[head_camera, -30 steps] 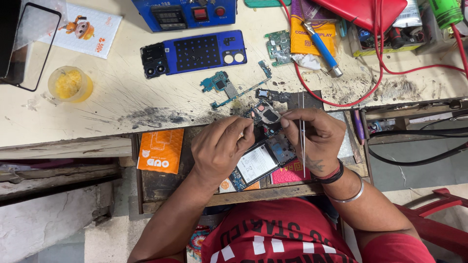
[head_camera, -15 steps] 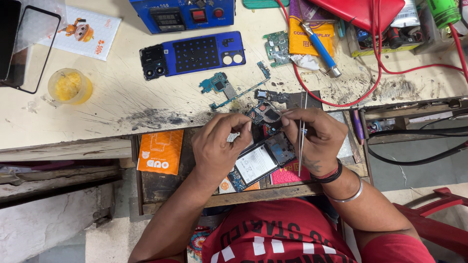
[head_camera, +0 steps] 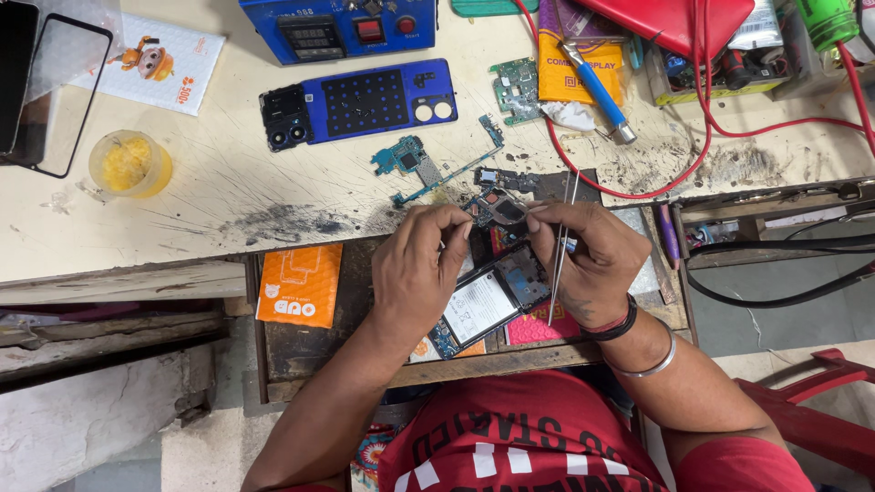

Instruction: The person works at a repair bench on a disassembled smartphone, prying at its internals and using tweezers to lift and reposition small components inside the chassis. They then attach multimeter test leads and probe the phone's board to test it.

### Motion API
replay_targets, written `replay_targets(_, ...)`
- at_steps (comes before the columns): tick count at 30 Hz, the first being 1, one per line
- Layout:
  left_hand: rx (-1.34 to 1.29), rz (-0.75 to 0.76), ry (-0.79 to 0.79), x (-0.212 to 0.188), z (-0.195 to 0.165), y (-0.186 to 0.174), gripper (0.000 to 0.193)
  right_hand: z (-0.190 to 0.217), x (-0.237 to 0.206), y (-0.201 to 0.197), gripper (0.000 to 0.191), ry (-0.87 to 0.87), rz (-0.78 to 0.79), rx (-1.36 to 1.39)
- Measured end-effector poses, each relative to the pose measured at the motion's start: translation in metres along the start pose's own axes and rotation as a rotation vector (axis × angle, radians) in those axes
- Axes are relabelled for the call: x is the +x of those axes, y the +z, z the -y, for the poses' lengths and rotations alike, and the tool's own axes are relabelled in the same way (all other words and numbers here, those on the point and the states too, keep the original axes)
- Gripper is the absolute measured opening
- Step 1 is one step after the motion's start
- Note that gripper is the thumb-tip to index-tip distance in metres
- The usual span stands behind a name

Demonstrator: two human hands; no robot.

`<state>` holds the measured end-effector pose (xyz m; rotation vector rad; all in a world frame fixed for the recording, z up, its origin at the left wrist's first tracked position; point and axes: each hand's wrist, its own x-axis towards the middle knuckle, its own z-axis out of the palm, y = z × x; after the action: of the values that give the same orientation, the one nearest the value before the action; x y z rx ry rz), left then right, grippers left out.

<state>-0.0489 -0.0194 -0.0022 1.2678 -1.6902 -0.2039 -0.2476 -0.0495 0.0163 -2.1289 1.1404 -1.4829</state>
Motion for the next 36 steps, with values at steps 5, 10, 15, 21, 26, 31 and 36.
replay_targets(5,0.091,0.004,0.04,0.001,-0.001,0.001,0.015,0.003,-0.001,-0.002,0.014,-0.032,0.021,-0.053)
replay_targets(10,0.105,0.016,0.019,0.004,-0.004,-0.001,0.014,0.002,0.0,-0.001,0.014,-0.026,0.017,-0.071)
replay_targets(15,0.062,-0.002,0.08,0.007,-0.009,-0.01,0.012,-0.002,-0.003,-0.003,0.014,-0.015,0.01,-0.053)
replay_targets(21,-0.012,0.144,0.114,0.007,-0.009,-0.027,0.009,-0.01,-0.009,-0.006,0.012,0.076,-0.058,0.035)
replay_targets(26,0.38,0.396,0.079,-0.002,-0.008,-0.006,0.019,-0.016,-0.009,-0.005,0.011,0.109,-0.094,0.108)
replay_targets(31,0.607,0.361,0.183,-0.016,-0.001,0.027,0.024,-0.016,-0.01,-0.005,0.011,0.093,-0.08,0.056)
replay_targets(36,0.646,0.526,0.143,-0.019,0.008,0.04,0.005,-0.015,-0.008,-0.003,0.011,0.068,-0.062,0.095)
